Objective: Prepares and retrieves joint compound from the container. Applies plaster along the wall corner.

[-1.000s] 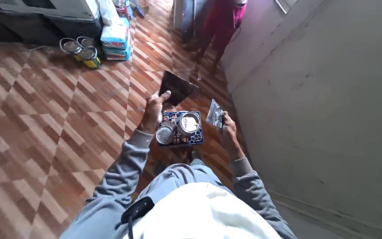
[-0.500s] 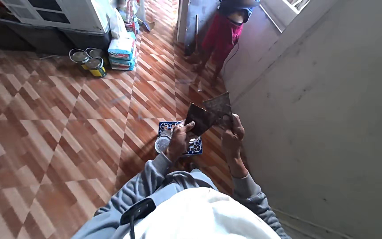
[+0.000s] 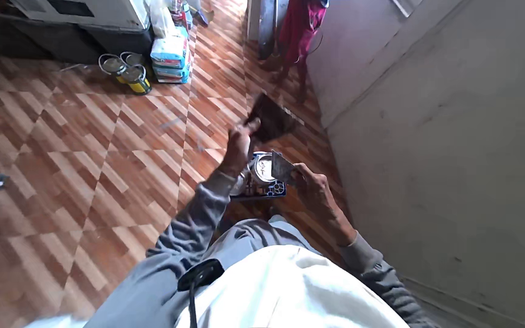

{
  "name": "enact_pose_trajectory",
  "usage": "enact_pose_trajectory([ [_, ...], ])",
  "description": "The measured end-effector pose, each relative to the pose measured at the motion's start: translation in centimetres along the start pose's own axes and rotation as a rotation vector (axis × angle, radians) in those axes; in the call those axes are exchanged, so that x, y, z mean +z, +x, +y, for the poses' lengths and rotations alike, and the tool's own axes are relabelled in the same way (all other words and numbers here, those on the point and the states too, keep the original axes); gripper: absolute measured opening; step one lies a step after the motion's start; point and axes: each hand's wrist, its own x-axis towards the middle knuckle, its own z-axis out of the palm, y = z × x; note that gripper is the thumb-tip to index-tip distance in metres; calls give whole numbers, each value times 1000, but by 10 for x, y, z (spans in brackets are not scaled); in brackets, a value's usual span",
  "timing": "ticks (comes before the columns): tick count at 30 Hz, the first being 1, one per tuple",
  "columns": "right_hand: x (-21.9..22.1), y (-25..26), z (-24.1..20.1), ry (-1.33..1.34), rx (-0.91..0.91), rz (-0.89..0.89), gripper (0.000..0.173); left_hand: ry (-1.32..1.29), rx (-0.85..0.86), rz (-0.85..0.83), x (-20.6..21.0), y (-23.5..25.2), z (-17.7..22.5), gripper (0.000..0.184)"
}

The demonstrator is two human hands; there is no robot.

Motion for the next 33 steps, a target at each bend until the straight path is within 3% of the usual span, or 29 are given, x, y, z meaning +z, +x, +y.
enact_pose_trajectory([
  [3, 9, -6, 11, 167, 158, 104, 16, -10, 225, 60, -29, 11, 62, 26],
  [6, 3, 2, 32, 292, 406, 232, 18, 3, 257, 98, -83, -2, 78, 26],
  [9, 10, 0, 58, 581, 604, 231, 21, 59, 62, 192, -121, -46, 32, 31],
  [11, 28, 0, 72, 769, 720, 160, 21, 57, -129, 277, -123, -84, -19, 28],
  [14, 70, -7, 90, 968, 856, 16, 21, -185, -346, 495, -100, -111, -94, 30],
  [18, 106, -20, 85, 1138, 1021, -172, 26, -265, -474, 676, -67, -132, -139, 42],
  [21, 117, -26, 81, 1155, 990, -351, 28, -179, -424, 791, -57, -141, -153, 50],
  [25, 126, -39, 76, 1086, 800, -551, 28, -118, -352, 961, -37, -155, -166, 53],
  [29, 136, -43, 75, 1023, 478, -1043, 33, -154, -266, 1047, -42, -169, -164, 42],
  [31, 150, -43, 81, 977, 480, -1246, 36, -170, -176, 1129, -62, -179, -161, 43],
  [33, 174, -45, 100, 870, 598, -1298, 37, -207, -136, 1242, -87, -182, -160, 44],
])
